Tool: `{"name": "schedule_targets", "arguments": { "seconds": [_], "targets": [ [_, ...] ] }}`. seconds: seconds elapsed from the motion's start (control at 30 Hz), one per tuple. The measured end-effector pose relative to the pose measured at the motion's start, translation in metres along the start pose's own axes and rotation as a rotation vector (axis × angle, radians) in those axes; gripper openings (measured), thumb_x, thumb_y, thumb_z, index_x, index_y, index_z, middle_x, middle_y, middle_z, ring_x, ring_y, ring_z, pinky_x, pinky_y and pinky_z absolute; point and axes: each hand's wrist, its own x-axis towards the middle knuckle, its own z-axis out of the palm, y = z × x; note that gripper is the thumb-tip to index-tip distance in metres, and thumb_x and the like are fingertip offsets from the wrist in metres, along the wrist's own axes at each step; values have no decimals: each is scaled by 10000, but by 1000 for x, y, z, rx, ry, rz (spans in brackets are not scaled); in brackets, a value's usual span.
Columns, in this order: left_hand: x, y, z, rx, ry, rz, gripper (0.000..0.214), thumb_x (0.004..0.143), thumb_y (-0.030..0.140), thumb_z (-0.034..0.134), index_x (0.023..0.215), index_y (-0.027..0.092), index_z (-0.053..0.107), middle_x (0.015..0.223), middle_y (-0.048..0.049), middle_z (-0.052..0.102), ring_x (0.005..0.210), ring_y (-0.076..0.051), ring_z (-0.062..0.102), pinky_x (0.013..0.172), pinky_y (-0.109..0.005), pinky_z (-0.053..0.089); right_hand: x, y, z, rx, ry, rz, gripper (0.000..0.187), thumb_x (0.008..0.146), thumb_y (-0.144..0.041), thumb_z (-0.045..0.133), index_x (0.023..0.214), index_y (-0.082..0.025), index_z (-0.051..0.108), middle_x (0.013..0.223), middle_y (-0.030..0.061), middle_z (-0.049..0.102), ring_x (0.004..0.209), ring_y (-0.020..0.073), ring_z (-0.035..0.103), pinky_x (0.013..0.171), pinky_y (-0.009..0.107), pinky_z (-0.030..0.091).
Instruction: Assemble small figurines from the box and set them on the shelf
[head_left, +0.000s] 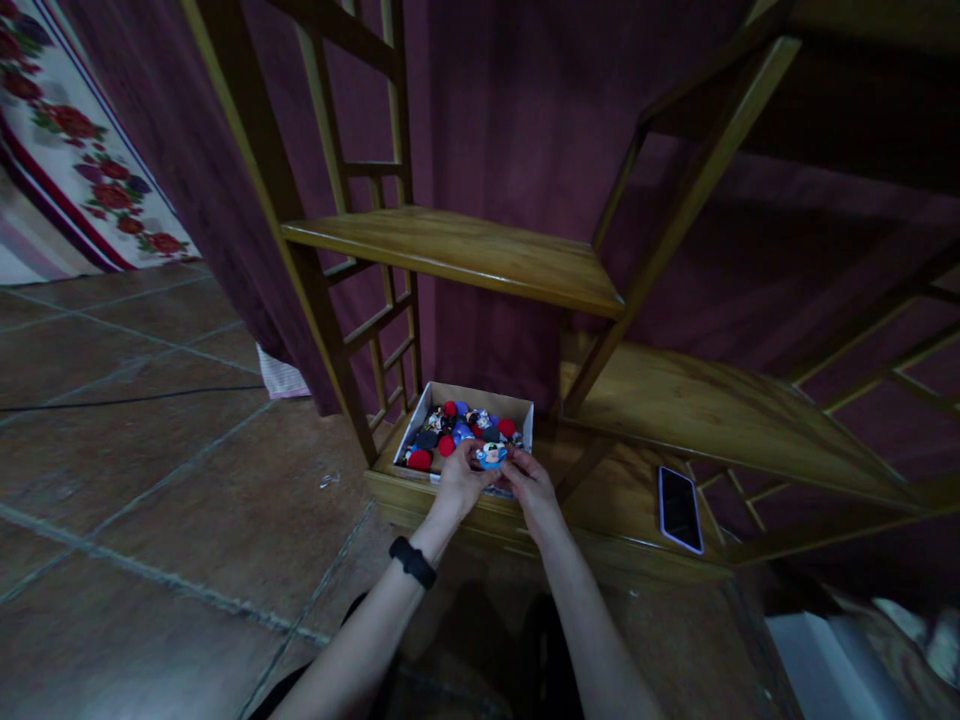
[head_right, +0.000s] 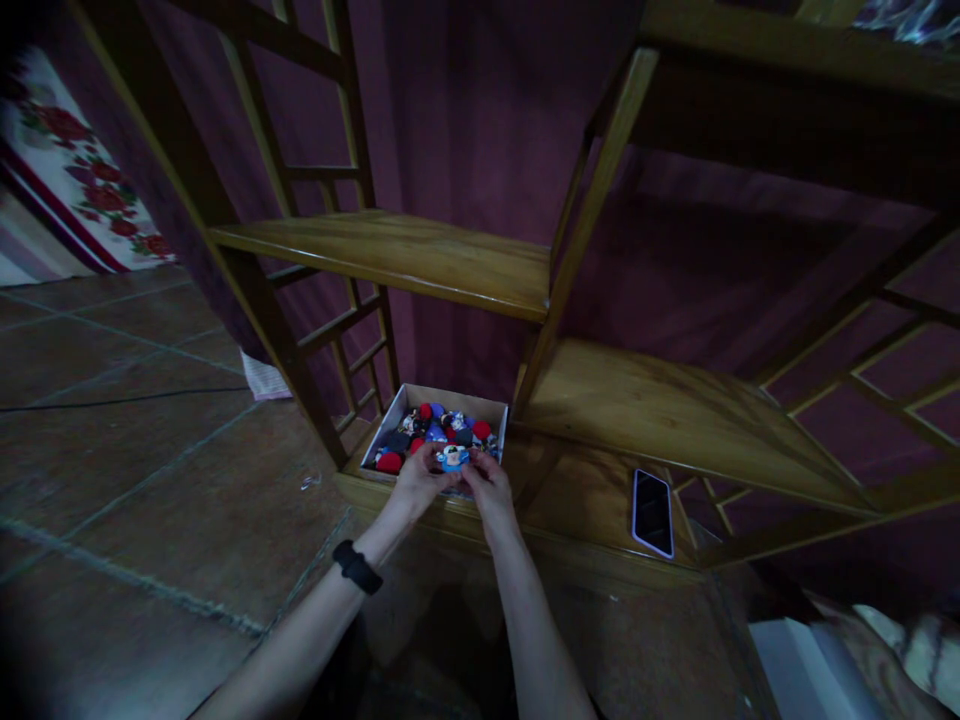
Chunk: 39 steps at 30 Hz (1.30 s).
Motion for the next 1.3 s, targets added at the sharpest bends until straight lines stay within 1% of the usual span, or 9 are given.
{"name": "schedule_targets", "arguments": {
  "seconds": [0.1,0.23,0.33,0.5,0.67,0.77,0.93,1.1,1.3],
  "targets": [
    [-2,1,1,11,-26,37,433,476,87,745,868,157,577,757,-6,642,658,-135,592,630,-240,457,2,0,-3,6,31,-17,382,545,-320,741,899,-201,659,832,17,693,730,186,634,683,329,522],
    [-3,0,1,-74,-91,9,452,499,72,714,926,149,586,807,-22,648,607,-114,575,600,-240,452,0,-3,-6,-22,40,-35,371,565,-302,712,921,-213,657,875,22,692,787,198,636,697,340,527],
    [-3,-1,0,-120,-111,-23,447,520,91,712,948,147,594,764,-21,655,600,-117,576,605,-244,452,-3,-7,-5,-28,29,-42,357,573,-308,708,914,-216,659,892,26,691,814,202,634,721,350,530],
    [-3,0,0,-159,-115,-43,452,505,120,749,938,142,620,711,-11,665,582,-117,570,608,-244,451,-5,-9,-3,-3,9,-42,352,570,-326,721,895,-205,662,901,33,693,818,207,637,743,365,533],
    [-4,4,-2,-165,-131,-113,460,497,201,791,930,125,655,707,-28,683,668,-167,616,675,-284,476,-1,-5,-3,-16,18,-18,351,566,-372,725,864,-197,662,869,32,696,744,192,639,729,368,534],
    [-4,4,-4,-162,-145,-153,449,497,231,798,914,118,675,709,-35,687,672,-173,620,670,-283,476,-1,-4,-3,-12,0,-18,335,566,-384,726,833,-192,662,838,25,692,705,178,631,724,360,532],
    [-6,5,-5,-187,-108,-204,339,507,226,794,808,119,682,670,-30,665,601,-136,591,604,-243,456,-4,-6,-1,-11,15,-6,362,559,-369,734,868,-196,656,831,17,682,688,167,622,701,344,528],
    [-7,7,-3,-314,-12,-267,370,524,109,770,866,144,634,685,-13,643,592,-109,591,596,-226,469,-5,-6,0,-21,7,12,435,544,-365,753,930,-200,638,796,15,677,676,170,622,671,332,523],
    [-5,11,-6,-405,1,-354,220,583,0,692,758,125,645,707,-35,646,607,-97,600,608,-208,491,-7,-6,3,-16,-16,-12,438,559,-361,753,949,-226,607,798,-3,658,698,165,624,682,323,523]
  ]
}}
